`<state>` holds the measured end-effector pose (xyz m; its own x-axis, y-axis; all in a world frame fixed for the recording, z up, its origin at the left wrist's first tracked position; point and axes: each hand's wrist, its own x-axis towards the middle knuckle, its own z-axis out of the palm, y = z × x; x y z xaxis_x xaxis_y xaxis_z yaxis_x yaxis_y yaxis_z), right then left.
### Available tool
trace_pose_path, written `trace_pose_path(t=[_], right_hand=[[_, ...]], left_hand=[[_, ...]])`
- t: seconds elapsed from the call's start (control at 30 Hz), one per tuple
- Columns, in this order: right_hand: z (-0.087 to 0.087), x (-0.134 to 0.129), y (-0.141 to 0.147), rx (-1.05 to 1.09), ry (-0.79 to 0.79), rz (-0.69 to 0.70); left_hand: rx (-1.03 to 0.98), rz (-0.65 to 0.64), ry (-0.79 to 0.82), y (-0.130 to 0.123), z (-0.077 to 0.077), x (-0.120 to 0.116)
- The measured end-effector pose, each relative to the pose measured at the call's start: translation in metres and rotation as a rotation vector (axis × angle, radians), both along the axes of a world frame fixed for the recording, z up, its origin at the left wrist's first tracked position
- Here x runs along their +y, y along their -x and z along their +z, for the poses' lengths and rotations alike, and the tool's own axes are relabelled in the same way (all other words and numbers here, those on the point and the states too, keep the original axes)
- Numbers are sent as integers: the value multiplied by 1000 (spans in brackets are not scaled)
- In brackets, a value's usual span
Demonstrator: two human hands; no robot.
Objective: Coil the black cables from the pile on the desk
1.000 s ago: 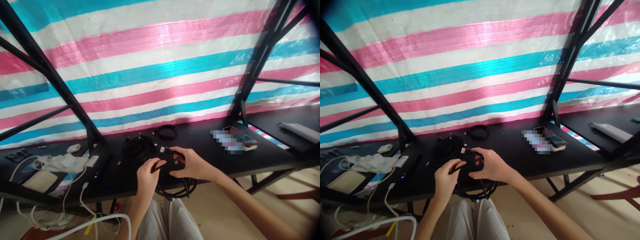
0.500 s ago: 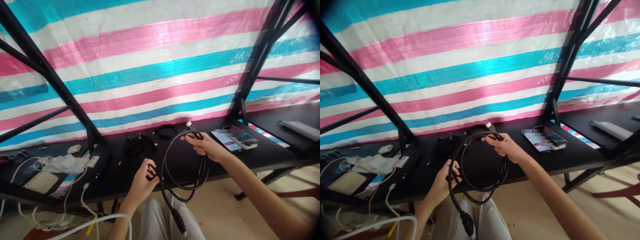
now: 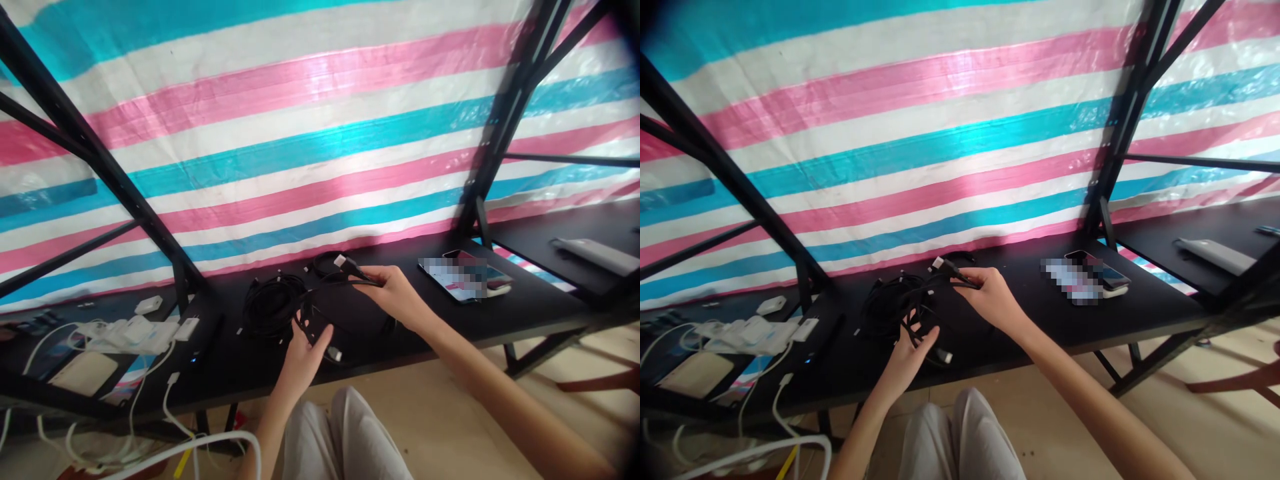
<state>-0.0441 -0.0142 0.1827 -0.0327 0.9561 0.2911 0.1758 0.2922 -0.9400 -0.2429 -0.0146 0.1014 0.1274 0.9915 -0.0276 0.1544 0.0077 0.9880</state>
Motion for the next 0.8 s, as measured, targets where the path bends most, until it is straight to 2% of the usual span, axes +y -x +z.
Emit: trace_pose_path(t=[0.1, 0.2, 0.3, 0.4, 0.5, 0.57, 0.67, 0.8], right_hand=[[2, -5, -2, 92, 168, 104], [0, -5, -9, 205, 344, 243], [-5, -1, -17, 323, 414, 268], [-9, 5, -24, 412, 427, 267], [-12, 7, -29, 442, 512, 374], [-13, 5, -29, 400, 558, 493], [-16, -1, -21, 248, 465, 548], [-22, -10, -4, 36, 218, 378]], left_hand=[[-119, -36, 148, -2, -3, 2], [-313, -134, 142, -3, -1, 0], [-410, 1, 22, -4, 2, -2], [-367, 137, -66, -4, 5, -3], [-307, 176, -140, -3, 9, -3], [-264, 148, -171, -2, 12, -3], [-260, -5, -169, -4, 13, -3], [-294, -175, -132, -4, 12, -7]])
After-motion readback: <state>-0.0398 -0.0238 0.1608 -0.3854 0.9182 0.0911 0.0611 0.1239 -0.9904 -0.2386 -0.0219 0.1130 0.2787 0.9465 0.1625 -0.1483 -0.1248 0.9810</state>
